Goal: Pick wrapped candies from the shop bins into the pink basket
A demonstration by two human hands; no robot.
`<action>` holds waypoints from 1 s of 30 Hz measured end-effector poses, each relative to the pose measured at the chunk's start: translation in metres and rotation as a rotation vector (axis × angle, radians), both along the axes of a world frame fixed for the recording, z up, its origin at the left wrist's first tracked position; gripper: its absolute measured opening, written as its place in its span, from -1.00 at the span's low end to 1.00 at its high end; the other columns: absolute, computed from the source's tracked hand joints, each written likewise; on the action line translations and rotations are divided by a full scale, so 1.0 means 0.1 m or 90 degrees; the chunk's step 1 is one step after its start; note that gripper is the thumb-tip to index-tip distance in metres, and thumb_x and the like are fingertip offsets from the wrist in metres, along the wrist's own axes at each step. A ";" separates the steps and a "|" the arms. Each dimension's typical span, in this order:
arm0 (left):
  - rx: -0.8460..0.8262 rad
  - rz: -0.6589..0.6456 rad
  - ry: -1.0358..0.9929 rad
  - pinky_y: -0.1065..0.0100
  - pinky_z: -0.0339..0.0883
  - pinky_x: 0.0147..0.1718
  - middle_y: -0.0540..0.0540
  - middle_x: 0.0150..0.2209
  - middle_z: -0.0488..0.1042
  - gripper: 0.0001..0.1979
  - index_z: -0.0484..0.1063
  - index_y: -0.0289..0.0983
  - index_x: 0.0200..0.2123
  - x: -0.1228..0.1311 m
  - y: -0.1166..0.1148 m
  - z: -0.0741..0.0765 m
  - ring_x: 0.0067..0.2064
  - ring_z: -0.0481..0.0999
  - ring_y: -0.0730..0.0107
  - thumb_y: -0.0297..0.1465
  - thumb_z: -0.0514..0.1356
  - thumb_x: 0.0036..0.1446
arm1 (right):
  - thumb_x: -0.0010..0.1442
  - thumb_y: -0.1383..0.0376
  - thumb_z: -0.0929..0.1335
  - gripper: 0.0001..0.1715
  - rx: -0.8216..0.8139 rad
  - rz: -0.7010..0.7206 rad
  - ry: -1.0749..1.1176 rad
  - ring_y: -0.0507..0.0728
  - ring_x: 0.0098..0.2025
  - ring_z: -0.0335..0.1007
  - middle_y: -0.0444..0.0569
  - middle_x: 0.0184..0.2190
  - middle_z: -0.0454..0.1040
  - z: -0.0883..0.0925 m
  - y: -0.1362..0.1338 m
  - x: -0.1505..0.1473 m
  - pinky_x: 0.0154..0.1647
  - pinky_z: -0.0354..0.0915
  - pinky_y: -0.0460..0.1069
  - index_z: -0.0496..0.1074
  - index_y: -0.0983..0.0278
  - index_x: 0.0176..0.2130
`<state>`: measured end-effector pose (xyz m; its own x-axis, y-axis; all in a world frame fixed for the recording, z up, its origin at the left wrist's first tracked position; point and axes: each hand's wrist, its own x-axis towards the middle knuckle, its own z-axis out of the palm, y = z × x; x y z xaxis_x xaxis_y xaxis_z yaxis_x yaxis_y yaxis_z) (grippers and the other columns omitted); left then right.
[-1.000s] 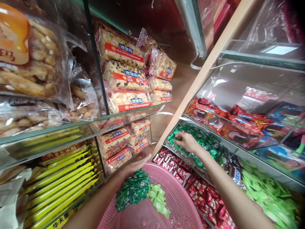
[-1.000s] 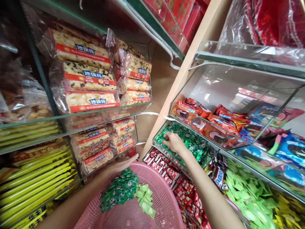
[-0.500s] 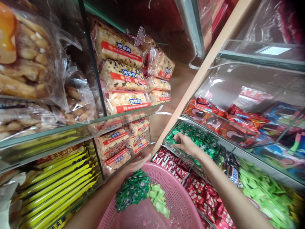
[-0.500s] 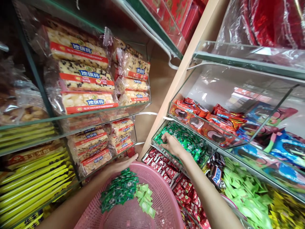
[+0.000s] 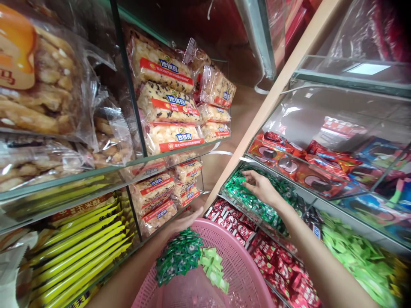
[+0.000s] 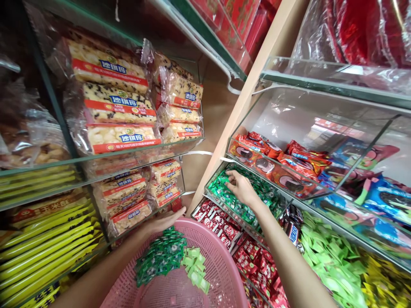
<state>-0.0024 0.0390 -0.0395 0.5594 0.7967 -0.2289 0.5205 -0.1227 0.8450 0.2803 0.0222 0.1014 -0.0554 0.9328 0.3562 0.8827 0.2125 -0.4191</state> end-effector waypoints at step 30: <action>0.003 -0.003 0.010 0.22 0.16 0.06 -0.20 -0.06 0.48 -0.31 0.50 -0.30 -0.15 -0.03 -0.10 0.30 0.10 0.31 0.05 0.11 -0.14 0.09 | 0.07 0.31 0.31 -0.74 -0.148 0.052 -0.273 0.16 -0.14 0.36 0.01 -0.18 0.47 -0.10 -0.23 -0.07 -0.10 0.22 0.01 0.45 0.25 -0.19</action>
